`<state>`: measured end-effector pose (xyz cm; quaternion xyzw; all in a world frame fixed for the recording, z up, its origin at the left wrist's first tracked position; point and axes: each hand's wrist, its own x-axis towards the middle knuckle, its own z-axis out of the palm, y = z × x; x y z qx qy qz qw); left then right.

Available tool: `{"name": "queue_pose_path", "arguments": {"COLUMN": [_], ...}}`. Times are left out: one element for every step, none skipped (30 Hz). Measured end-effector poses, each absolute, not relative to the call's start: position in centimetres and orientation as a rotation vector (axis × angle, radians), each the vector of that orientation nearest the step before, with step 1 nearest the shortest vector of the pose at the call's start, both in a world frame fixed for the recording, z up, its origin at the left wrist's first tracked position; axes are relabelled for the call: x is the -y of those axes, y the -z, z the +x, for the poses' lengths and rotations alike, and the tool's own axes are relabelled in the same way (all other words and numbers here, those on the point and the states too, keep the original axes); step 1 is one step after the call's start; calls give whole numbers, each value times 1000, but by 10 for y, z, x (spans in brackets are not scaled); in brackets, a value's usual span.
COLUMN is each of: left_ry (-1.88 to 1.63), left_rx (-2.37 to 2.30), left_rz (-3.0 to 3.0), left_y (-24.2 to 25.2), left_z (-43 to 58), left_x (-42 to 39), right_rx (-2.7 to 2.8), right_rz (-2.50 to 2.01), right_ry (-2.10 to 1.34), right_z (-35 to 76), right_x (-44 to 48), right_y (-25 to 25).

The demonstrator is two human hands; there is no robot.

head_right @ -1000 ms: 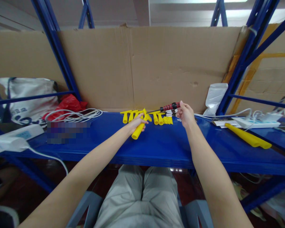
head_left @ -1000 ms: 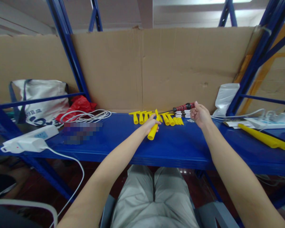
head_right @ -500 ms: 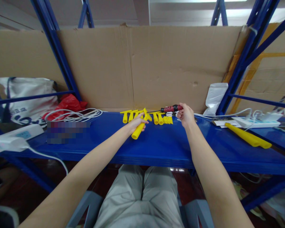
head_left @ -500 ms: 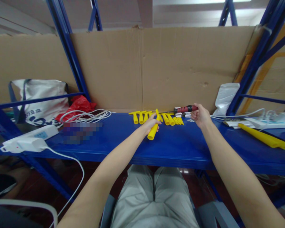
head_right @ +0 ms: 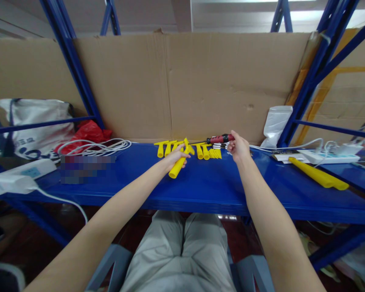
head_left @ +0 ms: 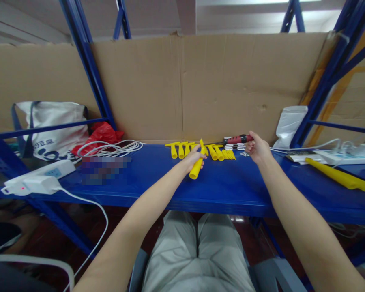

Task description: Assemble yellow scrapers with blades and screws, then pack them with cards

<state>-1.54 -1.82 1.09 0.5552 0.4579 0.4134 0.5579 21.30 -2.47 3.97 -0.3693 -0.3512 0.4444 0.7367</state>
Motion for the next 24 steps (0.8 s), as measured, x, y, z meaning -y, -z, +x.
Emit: {"name": "queue_pose_path", "arguments": {"left_ry": [-978, -981, -986, -990, -994, -999, -1006, -1017, -1034, -1058, -1090, -1125, -1158, -1185, -1206, -1217, -1222, -1224, -1224, -1224, -1225, -1227, -1229, -1230], "left_rx": [-1076, -1072, -1070, -1070, -1072, -1074, -1074, -1075, -1078, -1086, -1102, -1124, -1146, -1165, -1179, -1187, -1192, -1198, -1205, -1215, -1227, -1239, -1248, -1254], "left_rz": [1309, 1309, 1310, 1312, 1313, 1314, 1313, 1311, 1308, 1304, 1301, 1297, 1294, 1292, 1292, 1294, 1295, 1295, 1295, 1292, 1288, 1282, 1276, 1271], "left_y": [-11, -11, -11, -12, -12, -12, -13, -13, -14, -14, -14, -14, -14, -14, -14, -14, -14, -14, -14, -14, -14, -14, -14, -13], "left_z": [-15, -15, -15, -14, -14, -13, -13, -13, -12, -12, -13, -13, -13, -14, -14, -14, -14, -15, -15, -15, -15, -14, -14, -14], "left_x": [19, 19, 20, 20, 21, 21, 21, 21, 21, 21, 20, 19, 19, 18, 18, 17, 16, 16, 15, 14, 14, 13, 12, 11], "right_rx": [747, 715, 686, 670, 657, 642, 628, 616, 607, 603, 606, 612, 624, 636, 647, 657, 665, 675, 685, 696, 707, 717, 725, 729], "right_rz": [-817, -823, -826, -823, -820, -818, -820, -825, -833, -843, -853, -863, -872, -880, -887, -896, -904, -913, -921, -927, -930, -936, -945, -958], "right_ry": [-970, -962, -955, -946, -934, -918, -900, -877, -852, -828, -806, -790, -781, -778, -780, -783, -786, -789, -792, -797, -803, -811, -819, -825], "right_z": [212, 211, 209, 208, 206, 205, 204, 204, 205, 206, 207, 208, 209, 209, 210, 209, 208, 207, 205, 203, 202, 200, 199, 197], "right_x": [25, 26, 27, 28, 29, 30, 30, 29, 29, 28, 27, 26, 25, 24, 24, 24, 24, 25, 25, 25, 25, 25, 25, 25], "right_y": [-40, -41, -41, -42, -43, -44, -45, -46, -46, -46, -45, -44, -43, -42, -41, -40, -39, -38, -38, -37, -37, -36, -36, -35]}}
